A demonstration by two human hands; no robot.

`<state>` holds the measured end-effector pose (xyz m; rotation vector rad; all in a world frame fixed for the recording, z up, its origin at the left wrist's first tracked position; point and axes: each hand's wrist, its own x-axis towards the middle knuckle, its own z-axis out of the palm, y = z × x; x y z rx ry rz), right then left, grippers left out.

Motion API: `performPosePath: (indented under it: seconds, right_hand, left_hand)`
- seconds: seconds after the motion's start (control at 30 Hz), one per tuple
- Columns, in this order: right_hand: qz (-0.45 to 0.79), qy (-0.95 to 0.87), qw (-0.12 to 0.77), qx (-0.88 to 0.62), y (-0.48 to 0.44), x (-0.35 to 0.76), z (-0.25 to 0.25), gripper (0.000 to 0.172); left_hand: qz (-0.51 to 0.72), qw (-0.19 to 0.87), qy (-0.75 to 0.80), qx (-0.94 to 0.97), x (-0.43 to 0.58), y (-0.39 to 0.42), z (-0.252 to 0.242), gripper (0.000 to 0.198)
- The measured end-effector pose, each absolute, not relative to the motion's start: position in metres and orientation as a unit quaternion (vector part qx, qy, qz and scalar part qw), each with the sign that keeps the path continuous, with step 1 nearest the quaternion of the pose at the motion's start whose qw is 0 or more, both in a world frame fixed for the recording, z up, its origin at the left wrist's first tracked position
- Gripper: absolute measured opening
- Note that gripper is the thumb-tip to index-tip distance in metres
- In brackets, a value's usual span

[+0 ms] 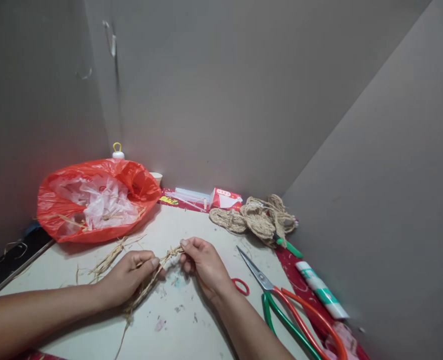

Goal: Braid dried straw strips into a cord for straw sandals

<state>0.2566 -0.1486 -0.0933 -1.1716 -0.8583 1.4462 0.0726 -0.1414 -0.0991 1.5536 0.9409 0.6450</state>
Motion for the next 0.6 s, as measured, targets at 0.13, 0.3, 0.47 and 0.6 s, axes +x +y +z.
performPosePath:
  seconds: [0.13,0.3,0.47,0.6]
  right_hand:
    - [0.543,-0.357,0.55,-0.524,-0.139,0.26,-0.087,0.035]
    - [0.472,-0.389,0.54,-0.578,-0.087,0.275,-0.083,0.027]
    - [0.411,-0.409,0.473,-0.663,-0.019,0.286,-0.101,0.024]
    - [0.359,-0.433,0.444,-0.698,0.017,0.287,-0.123,0.032]
  left_hand:
    - [0.227,0.652,0.45,0.565,0.087,-0.132,-0.091,0.035]
    - [0.228,0.684,0.468,0.511,0.124,-0.102,-0.074,0.022]
    - [0.255,0.714,0.478,0.444,0.158,-0.048,-0.091,0.024]
    - [0.243,0.726,0.49,0.417,0.168,-0.013,-0.104,0.026]
